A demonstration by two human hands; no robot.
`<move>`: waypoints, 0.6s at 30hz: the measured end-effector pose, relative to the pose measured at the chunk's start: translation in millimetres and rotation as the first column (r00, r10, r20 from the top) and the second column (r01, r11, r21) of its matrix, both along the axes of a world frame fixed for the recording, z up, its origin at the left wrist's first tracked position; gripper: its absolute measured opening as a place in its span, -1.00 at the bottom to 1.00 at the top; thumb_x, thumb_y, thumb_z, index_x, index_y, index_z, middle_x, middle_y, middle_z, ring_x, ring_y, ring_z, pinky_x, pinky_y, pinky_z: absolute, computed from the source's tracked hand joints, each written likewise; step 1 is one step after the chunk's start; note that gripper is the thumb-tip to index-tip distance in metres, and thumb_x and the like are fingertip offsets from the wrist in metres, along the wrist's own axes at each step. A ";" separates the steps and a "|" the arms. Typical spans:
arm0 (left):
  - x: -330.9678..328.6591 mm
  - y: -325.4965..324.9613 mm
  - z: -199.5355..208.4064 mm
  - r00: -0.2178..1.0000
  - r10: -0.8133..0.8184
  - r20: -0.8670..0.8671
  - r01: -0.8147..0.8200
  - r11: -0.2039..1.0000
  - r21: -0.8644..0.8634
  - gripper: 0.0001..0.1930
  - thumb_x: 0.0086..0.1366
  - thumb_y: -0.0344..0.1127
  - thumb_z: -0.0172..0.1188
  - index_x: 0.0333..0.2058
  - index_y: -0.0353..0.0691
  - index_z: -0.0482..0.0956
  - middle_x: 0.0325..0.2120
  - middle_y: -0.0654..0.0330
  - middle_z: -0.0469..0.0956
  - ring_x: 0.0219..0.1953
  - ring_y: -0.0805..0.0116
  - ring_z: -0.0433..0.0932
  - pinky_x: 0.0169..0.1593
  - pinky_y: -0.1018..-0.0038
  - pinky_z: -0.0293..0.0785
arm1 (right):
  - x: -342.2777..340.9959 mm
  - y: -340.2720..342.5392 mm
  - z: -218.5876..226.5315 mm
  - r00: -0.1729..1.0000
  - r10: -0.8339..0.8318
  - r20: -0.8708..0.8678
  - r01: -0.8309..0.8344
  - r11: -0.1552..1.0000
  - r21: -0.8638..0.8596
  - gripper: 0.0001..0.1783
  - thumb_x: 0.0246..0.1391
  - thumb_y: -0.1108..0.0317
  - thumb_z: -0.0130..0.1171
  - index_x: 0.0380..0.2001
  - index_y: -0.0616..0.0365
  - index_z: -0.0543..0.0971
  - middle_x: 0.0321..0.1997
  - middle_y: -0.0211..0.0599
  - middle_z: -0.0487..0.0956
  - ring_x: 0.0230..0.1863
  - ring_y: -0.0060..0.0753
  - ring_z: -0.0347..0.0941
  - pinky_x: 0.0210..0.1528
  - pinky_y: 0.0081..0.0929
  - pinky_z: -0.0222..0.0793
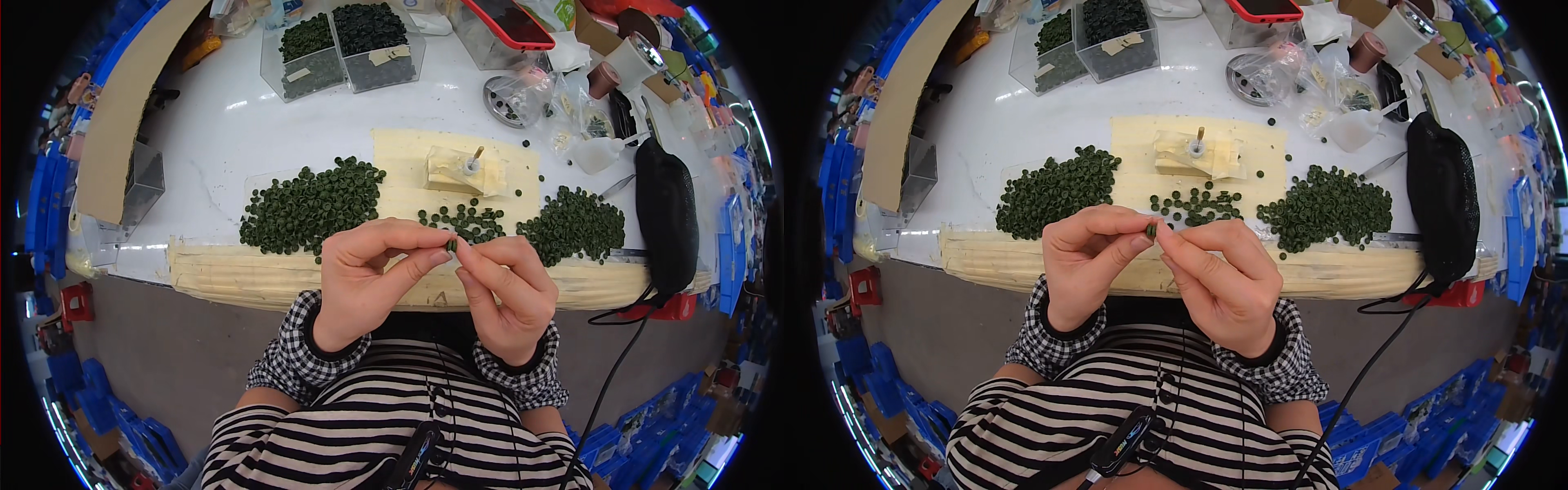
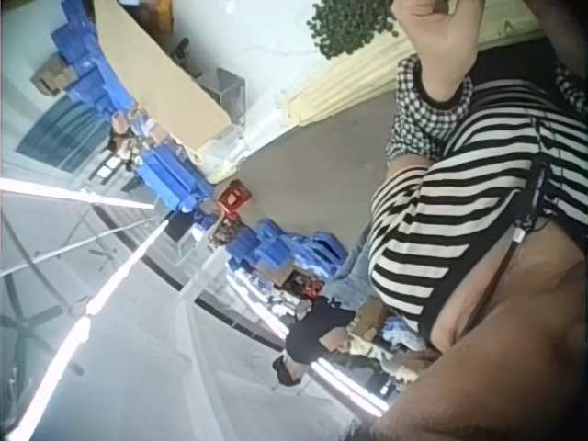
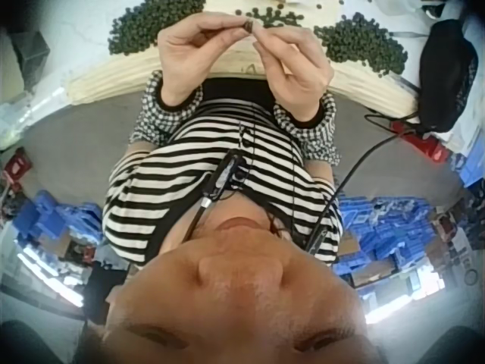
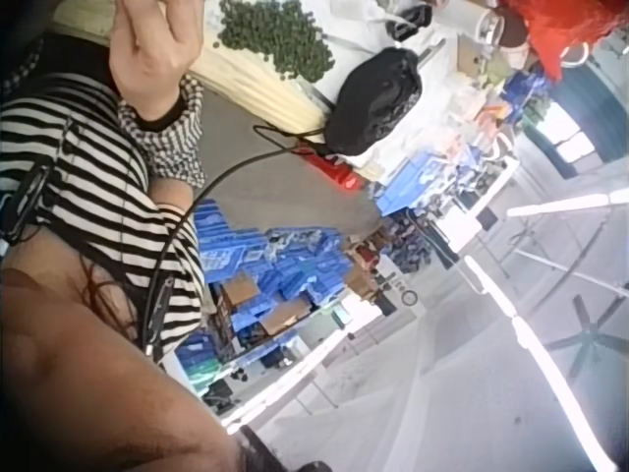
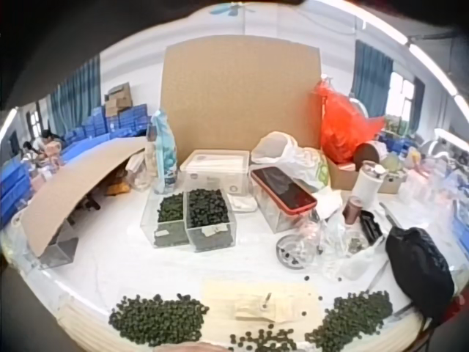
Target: Assembling small green plastic components at a factory workbench.
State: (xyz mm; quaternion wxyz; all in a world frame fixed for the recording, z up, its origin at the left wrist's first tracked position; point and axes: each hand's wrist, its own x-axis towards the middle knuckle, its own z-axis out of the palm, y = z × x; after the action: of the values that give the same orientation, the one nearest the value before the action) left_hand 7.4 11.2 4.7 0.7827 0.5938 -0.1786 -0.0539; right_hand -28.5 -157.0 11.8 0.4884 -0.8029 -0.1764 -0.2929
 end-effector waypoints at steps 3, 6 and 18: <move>0.2 0.3 -0.3 1.000 0.008 0.001 -0.008 1.000 0.018 -0.80 0.15 -0.64 0.27 -0.22 -0.36 0.66 -0.27 0.09 0.65 -0.22 0.42 0.60 -0.14 0.56 0.50 | -0.3 0.0 -0.3 1.000 0.002 -0.005 -0.002 1.000 0.005 -0.63 -0.18 0.65 0.35 -0.18 0.25 0.68 -0.39 -0.29 0.58 -0.42 -0.39 0.46 -0.39 -0.54 0.37; 0.3 0.3 -0.2 1.000 0.018 0.015 -0.018 0.999 0.033 -0.80 0.14 -0.64 0.27 -0.23 -0.35 0.67 -0.28 0.09 0.66 -0.24 0.43 0.60 -0.16 0.57 0.50 | -0.6 0.1 0.1 1.000 0.007 -0.011 -0.007 1.000 0.007 -0.63 -0.17 0.65 0.35 -0.18 0.25 0.68 -0.39 -0.30 0.58 -0.42 -0.39 0.47 -0.39 -0.54 0.37; 3.2 1.3 -0.7 0.989 0.024 0.144 -0.038 0.995 0.095 -0.77 0.12 -0.66 0.26 -0.23 -0.32 0.69 -0.34 0.08 0.67 -0.28 0.40 0.63 -0.21 0.57 0.52 | 1.1 -1.7 -2.8 0.999 0.046 0.017 -0.046 0.999 -0.004 -0.63 -0.17 0.65 0.34 -0.18 0.25 0.68 -0.37 -0.30 0.58 -0.42 -0.38 0.46 -0.41 -0.52 0.36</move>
State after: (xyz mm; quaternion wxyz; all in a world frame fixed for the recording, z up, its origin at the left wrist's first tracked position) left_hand 10.6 12.4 4.0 0.7386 0.6364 -0.2223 -0.0077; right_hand -27.4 -158.7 9.0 0.4923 -0.7969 -0.1994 -0.2880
